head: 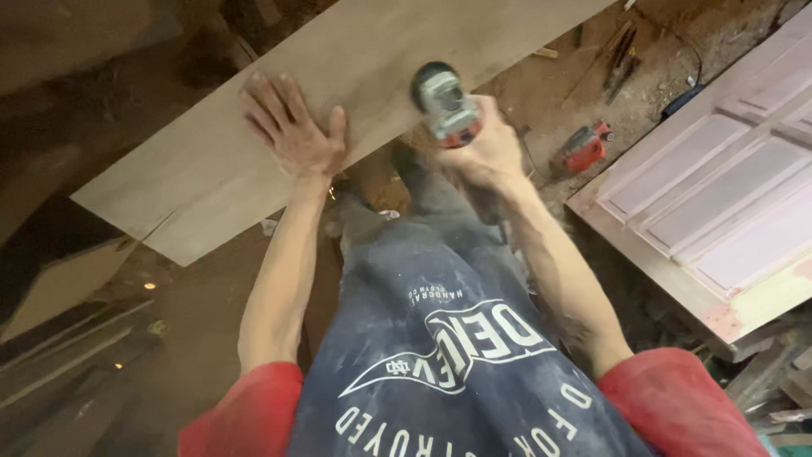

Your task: The person uses an angle grinder with a sanding disc to smooth the surface of a long wooden plank. They move the tool back and forth along the plank's length while holding it steady with their other hand.

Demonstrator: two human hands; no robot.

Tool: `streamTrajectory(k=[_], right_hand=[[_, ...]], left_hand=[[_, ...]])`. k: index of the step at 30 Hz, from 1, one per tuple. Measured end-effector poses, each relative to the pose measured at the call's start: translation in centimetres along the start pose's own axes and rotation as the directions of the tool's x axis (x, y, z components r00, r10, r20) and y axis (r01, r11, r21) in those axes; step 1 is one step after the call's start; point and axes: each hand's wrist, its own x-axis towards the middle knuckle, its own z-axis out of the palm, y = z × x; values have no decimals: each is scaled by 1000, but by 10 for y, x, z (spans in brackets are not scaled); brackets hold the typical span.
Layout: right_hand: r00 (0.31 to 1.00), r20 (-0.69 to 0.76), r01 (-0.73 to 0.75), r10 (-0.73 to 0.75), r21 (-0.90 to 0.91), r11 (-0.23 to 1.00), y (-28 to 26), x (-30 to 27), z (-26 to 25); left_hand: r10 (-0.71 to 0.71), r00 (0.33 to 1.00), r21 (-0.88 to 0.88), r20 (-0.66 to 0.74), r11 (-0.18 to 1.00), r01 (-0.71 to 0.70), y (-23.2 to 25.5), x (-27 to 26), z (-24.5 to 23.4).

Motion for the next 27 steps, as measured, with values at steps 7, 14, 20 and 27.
streamTrajectory(k=[7, 14, 20, 27], right_hand=[[992, -88, -70, 87, 173, 982, 54, 30, -95], [984, -125, 136, -124, 92, 986, 51, 27, -64], [987, -96, -87, 132, 373, 924, 50, 24, -81], [997, -62, 58, -51, 106, 993, 34, 13, -13]], left_hand=[[19, 1000, -18, 14, 1000, -19, 18, 12, -14], [20, 999, 7, -31, 1000, -20, 20, 12, -12], [-24, 998, -48, 61, 998, 27, 18, 5, -11], [17, 1000, -27, 1, 999, -17, 20, 7, -12]])
